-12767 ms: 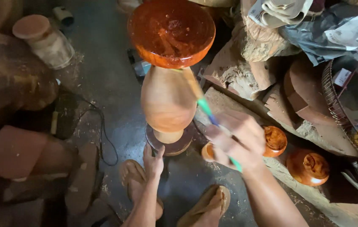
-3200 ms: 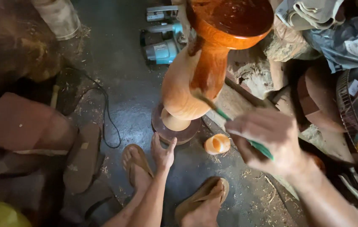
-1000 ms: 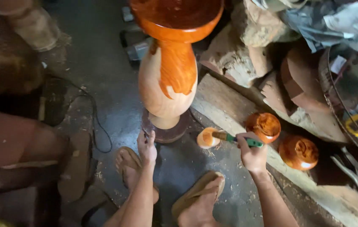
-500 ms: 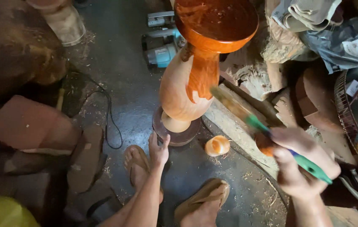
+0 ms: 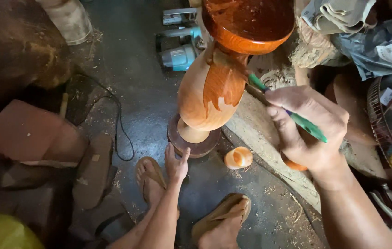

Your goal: Applying a liquid stain or finish to a turned wooden pedestal using a paintbrush

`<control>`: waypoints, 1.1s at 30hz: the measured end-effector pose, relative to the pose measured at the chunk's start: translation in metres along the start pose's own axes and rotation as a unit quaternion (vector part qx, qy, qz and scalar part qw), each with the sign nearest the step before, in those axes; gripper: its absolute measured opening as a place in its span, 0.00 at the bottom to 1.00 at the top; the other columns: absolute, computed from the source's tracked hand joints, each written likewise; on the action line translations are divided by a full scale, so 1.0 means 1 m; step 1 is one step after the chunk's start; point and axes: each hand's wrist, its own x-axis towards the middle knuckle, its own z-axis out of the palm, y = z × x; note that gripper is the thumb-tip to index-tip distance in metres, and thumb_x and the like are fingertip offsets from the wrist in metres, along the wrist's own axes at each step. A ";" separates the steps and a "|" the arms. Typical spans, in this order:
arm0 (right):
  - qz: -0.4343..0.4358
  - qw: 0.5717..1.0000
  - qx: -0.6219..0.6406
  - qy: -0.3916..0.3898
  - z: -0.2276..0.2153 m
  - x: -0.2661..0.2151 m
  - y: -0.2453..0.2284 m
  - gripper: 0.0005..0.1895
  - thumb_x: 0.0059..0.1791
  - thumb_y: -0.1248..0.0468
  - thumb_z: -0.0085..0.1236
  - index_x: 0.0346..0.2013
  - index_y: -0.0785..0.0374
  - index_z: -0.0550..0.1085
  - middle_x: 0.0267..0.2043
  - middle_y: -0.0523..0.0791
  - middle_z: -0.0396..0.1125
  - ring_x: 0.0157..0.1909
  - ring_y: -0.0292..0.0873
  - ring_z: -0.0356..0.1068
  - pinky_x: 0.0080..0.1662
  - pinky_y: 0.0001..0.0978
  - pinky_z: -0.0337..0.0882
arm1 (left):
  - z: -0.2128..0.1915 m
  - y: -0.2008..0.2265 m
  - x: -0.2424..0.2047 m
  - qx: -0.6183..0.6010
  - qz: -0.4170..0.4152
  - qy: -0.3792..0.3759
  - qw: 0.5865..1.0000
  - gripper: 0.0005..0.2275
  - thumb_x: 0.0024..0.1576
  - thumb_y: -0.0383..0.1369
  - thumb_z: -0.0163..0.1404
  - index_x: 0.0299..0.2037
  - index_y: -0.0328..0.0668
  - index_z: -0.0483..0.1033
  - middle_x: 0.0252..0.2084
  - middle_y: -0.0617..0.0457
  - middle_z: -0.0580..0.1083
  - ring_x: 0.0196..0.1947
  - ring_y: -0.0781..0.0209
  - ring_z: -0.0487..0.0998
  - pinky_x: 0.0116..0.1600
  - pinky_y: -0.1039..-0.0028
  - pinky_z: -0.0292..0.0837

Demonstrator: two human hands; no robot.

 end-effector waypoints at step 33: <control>-0.038 0.984 0.016 -0.176 0.030 -0.088 0.007 0.16 0.43 0.78 0.52 0.44 0.65 0.76 0.32 0.53 0.71 0.28 0.47 0.73 0.28 0.33 0.75 | -0.003 0.000 0.005 -0.008 0.088 0.066 0.994 0.36 0.55 0.49 0.54 0.68 0.29 0.63 0.65 0.30 0.66 0.66 0.35 0.65 0.69 0.52 0.58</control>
